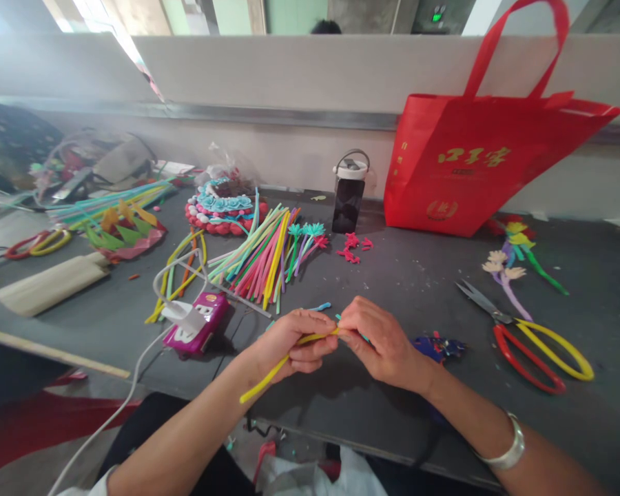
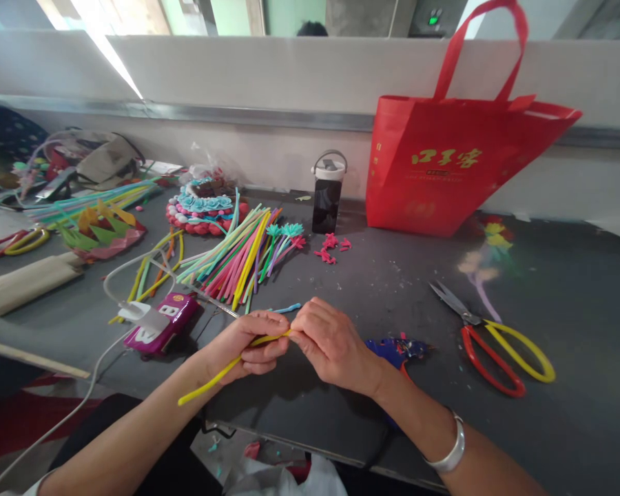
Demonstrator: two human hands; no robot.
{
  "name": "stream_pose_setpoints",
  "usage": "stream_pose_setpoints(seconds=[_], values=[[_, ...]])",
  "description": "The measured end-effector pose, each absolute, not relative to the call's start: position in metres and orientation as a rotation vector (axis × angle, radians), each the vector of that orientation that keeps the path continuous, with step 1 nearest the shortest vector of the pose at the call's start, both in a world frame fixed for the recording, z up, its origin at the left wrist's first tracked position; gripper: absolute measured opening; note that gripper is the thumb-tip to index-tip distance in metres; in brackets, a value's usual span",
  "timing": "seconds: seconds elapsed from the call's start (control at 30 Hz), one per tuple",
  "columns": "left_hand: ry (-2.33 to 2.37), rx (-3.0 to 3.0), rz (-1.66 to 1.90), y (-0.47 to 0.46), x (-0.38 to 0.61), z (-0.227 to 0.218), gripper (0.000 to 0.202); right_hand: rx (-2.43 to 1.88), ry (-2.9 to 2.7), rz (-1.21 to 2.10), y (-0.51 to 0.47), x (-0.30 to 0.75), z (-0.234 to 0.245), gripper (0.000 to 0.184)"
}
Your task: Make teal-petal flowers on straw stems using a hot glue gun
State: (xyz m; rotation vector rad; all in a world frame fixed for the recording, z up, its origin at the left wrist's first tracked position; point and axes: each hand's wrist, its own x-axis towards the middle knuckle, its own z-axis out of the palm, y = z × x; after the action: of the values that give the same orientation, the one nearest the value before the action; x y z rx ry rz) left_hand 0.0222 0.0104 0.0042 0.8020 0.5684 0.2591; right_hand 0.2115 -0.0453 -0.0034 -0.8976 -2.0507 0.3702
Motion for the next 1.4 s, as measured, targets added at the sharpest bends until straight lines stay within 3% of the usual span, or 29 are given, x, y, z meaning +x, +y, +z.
stream_pose_setpoints(seconds=[0.2,0.3,0.4,0.57,0.77,0.97,1.07,1.2,1.4], values=[[0.603,0.837,0.290,0.008,0.028,0.006,0.029,-0.959,-2.033,0.302,-0.043,0.211,-0.008,0.010],[0.842,1.253,0.638,0.005,0.030,0.007,0.030,-1.109,-1.908,0.372,-0.041,0.211,-0.011,0.014],[0.904,1.874,0.983,0.002,0.027,0.003,0.016,-1.207,-1.834,0.390,-0.041,0.212,-0.012,0.014],[0.699,2.475,1.028,0.000,0.022,-0.006,0.023,-1.202,-1.841,0.398,-0.041,0.212,-0.013,0.014],[0.693,2.231,0.926,0.002,0.024,0.003,0.017,-1.111,-1.935,0.381,-0.041,0.213,-0.010,0.016],[0.593,1.100,0.427,0.004,0.023,0.007,0.019,-0.928,-2.047,0.246,-0.040,0.218,-0.006,0.009],[0.491,0.865,0.335,0.005,0.023,0.005,0.018,-0.909,-2.035,0.235,-0.039,0.218,-0.006,0.009],[0.605,1.105,0.469,0.004,0.025,0.008,0.019,-1.020,-1.907,0.362,-0.040,0.215,-0.006,0.012],[0.742,2.215,0.839,0.001,0.023,0.007,0.007,-1.204,-1.831,0.533,-0.041,0.211,-0.006,0.017]])
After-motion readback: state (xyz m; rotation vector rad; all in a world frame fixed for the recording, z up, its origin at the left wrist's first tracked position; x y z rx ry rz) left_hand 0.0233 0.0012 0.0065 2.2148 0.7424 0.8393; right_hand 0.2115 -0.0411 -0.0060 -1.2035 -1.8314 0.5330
